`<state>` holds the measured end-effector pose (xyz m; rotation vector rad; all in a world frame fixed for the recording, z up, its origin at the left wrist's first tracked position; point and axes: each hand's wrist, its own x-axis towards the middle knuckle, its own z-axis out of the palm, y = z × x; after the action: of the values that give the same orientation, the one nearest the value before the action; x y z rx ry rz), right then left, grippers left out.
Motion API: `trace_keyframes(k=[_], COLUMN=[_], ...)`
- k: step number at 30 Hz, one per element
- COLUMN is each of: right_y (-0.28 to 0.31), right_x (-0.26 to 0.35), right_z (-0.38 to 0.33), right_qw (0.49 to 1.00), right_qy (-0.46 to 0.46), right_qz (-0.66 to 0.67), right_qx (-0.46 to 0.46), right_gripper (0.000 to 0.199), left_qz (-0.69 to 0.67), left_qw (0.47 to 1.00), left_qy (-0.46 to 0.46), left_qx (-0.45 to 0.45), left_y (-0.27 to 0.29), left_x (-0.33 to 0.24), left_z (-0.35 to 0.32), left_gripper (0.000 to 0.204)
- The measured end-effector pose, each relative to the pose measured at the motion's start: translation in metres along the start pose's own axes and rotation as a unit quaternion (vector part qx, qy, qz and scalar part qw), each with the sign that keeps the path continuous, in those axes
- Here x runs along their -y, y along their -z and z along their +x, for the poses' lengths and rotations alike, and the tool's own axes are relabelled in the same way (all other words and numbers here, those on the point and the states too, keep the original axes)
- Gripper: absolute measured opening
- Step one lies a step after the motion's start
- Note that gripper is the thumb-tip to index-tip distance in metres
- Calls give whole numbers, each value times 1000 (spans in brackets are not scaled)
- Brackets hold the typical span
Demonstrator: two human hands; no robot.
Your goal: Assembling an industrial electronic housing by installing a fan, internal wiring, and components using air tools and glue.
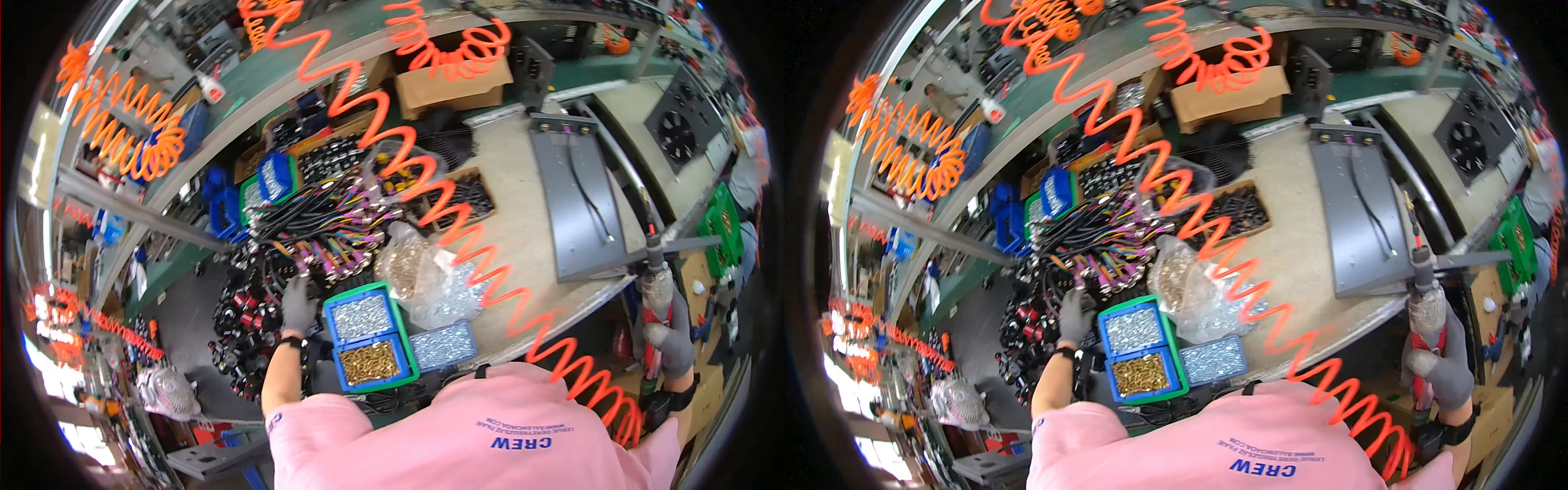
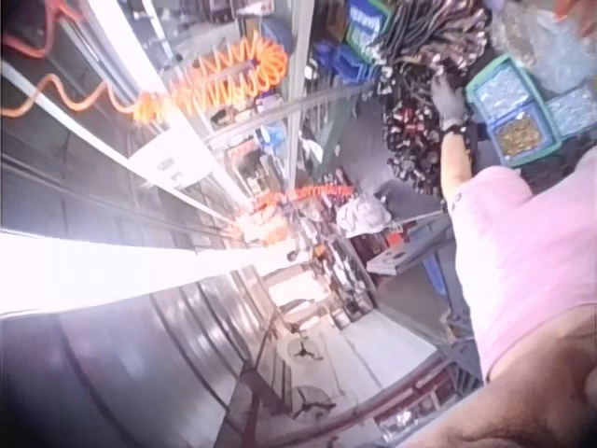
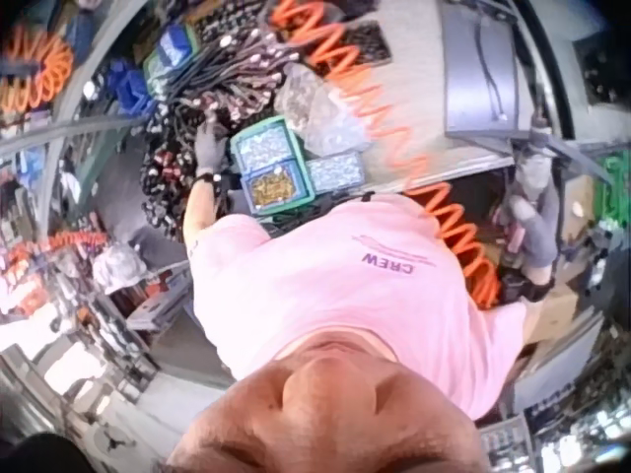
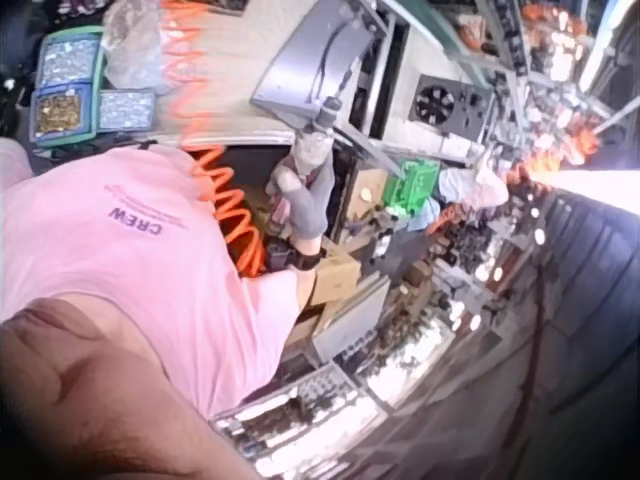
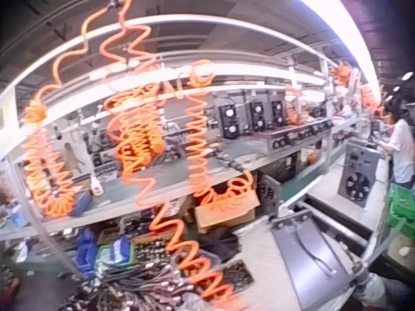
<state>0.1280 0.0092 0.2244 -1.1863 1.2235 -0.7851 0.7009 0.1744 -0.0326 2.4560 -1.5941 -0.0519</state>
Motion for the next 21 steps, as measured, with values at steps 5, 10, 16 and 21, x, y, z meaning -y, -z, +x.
trace_keyframes(k=[5, 10, 16, 21], right_y=[29, 38, 71, 85], right_x=[7, 43, 66, 50], right_z=[-8, -4, 15, 48], right_qw=[999, 994, 994, 990], right_qy=[48, 77, 68, 126], right_qz=[22, -66, -78, -60], right_qx=[-2, -29, 20, 25], right_gripper=[72, 69, 54, 66], left_qz=[-284, -559, -674, -612], left_qw=[938, 807, 693, 687], left_qy=[18, -120, -205, -191], left_qx=[-196, -149, 150, 342], left_y=[62, 150, 165, 78], left_x=[-52, -213, -422, -539], left_z=[3, 54, 114, 130], left_gripper=[62, 62, 44, 32])
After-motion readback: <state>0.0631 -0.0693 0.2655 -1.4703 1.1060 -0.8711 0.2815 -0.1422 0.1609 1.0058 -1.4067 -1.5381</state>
